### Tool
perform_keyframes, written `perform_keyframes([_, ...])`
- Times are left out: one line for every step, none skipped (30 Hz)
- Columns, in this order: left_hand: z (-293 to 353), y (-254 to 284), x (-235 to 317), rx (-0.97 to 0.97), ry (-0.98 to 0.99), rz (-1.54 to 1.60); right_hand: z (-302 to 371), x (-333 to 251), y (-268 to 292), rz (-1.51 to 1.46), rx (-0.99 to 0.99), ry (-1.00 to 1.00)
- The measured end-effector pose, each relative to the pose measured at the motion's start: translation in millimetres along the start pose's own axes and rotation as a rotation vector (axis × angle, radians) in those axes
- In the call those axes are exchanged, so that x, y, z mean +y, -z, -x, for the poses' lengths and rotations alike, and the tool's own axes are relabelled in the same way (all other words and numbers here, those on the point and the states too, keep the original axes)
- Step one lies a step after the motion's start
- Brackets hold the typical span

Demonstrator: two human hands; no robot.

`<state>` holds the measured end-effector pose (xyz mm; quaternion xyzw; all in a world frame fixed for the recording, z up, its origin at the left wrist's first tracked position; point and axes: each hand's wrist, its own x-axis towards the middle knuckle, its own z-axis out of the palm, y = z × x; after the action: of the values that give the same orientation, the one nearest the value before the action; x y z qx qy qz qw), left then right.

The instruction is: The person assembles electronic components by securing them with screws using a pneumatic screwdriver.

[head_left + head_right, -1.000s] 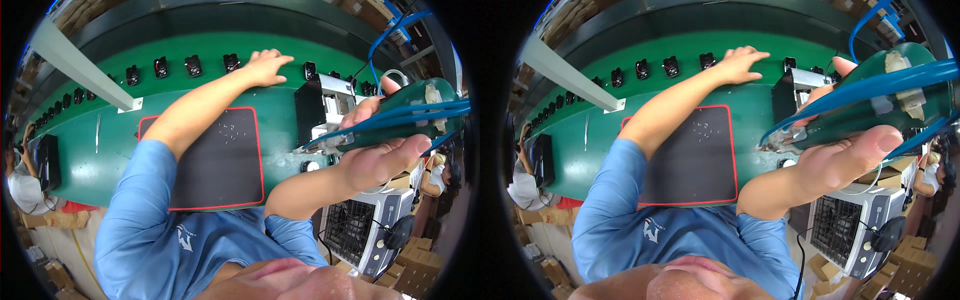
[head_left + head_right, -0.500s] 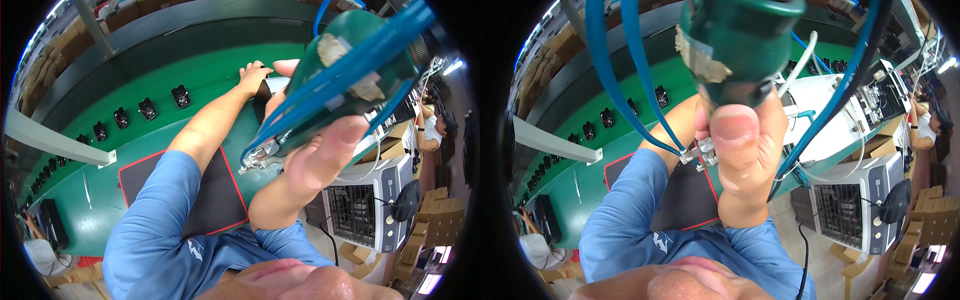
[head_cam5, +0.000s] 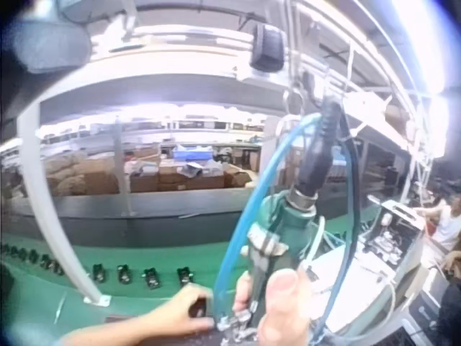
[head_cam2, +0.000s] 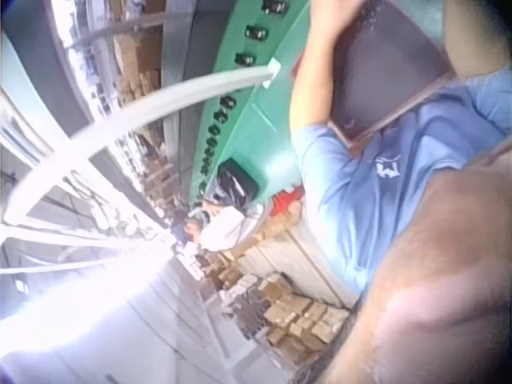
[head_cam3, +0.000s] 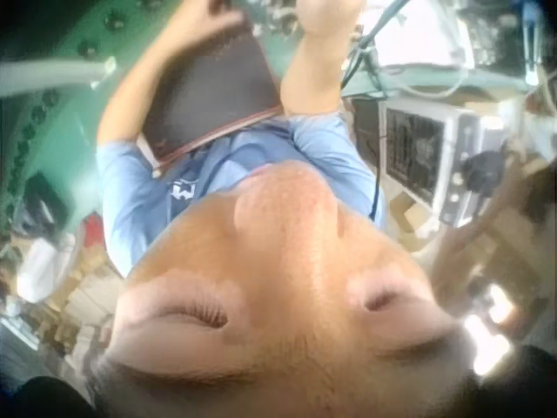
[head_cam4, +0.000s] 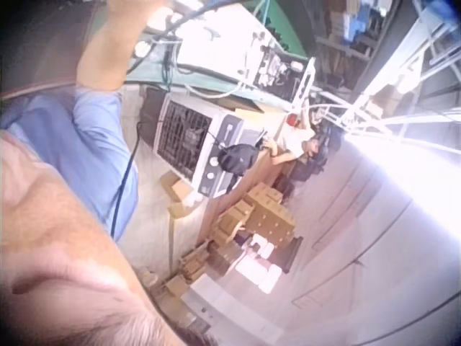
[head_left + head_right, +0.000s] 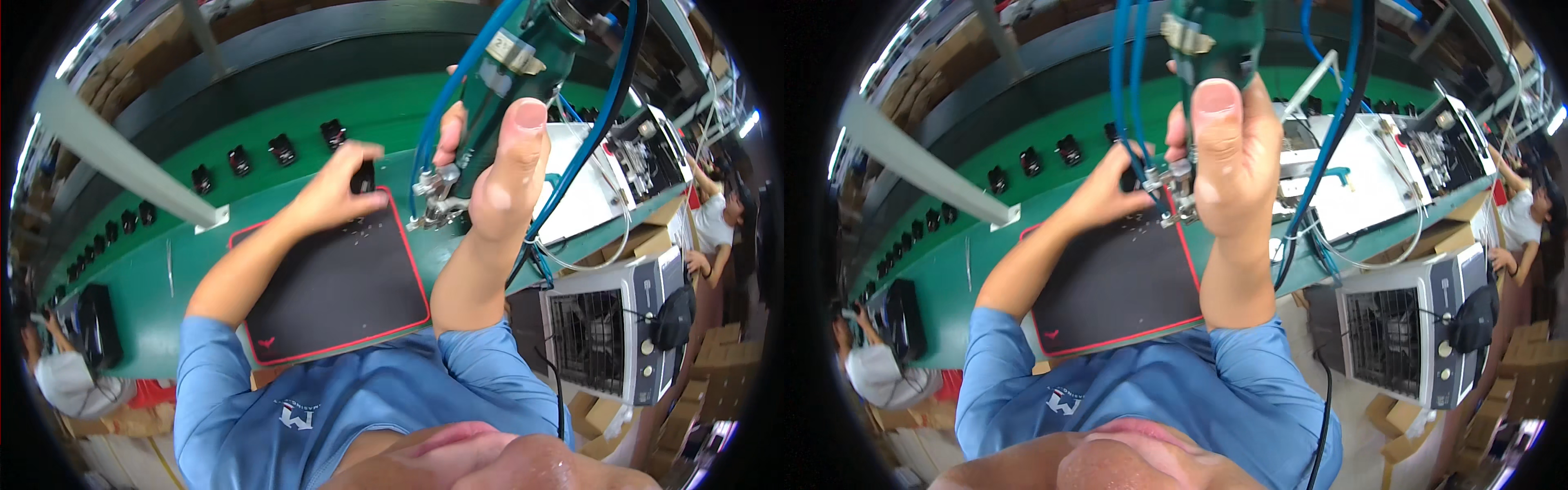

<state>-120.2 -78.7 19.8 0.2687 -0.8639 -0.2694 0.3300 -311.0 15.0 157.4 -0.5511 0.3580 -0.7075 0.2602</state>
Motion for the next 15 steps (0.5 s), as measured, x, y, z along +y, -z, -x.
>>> perform_keyframes([30, 6, 9, -0.072, -0.015, 0.020, -2, 3, -2, -0.002, -0.028, 0.013])
perform_keyframes([62, 7, 21, -0.091, 0.051, 0.009, -1, 6, -4, -0.023, -0.040, 0.027])
perform_keyframes([88, 6, 28, -0.105, 0.124, 0.003, -1, 10, -7, -0.044, -0.060, 0.036])
perform_keyframes([110, 3, 33, -0.117, 0.205, -0.020, 3, 8, -12, -0.036, -0.065, 0.022])
perform_keyframes([128, 2, 37, -0.109, 0.243, -0.008, 6, 9, -17, -0.040, -0.085, 0.040])
perform_keyframes([137, 1, 40, -0.118, 0.262, -0.015, 12, 9, -22, -0.070, -0.086, 0.040])
perform_keyframes([143, 0, 41, -0.131, 0.278, -0.015, 17, 9, -28, -0.093, -0.082, 0.040])
perform_keyframes([147, 0, 41, -0.143, 0.254, -0.024, 22, 8, -34, -0.105, -0.082, 0.045])
perform_keyframes([148, 0, 35, -0.128, 0.187, -0.015, 26, 6, -39, -0.123, -0.087, 0.044])
perform_keyframes([148, 1, 31, -0.145, 0.183, -0.010, 30, 1, -52, -0.096, -0.032, 0.056])
perform_keyframes([149, 3, 27, -0.163, 0.176, -0.005, 36, -1, -63, -0.067, 0.024, 0.071])
perform_keyframes([147, 8, 23, -0.195, 0.154, -0.025, 38, 1, -66, -0.060, 0.012, 0.059])
perform_keyframes([147, 13, 24, -0.234, 0.130, -0.043, 42, 1, -66, -0.079, -0.033, 0.049])
perform_keyframes([148, 15, 29, -0.264, 0.161, -0.014, 46, 0, -67, -0.099, -0.078, 0.040])
perform_keyframes([147, 15, 27, -0.260, 0.163, -0.006, 49, -5, -76, -0.093, -0.083, 0.036])
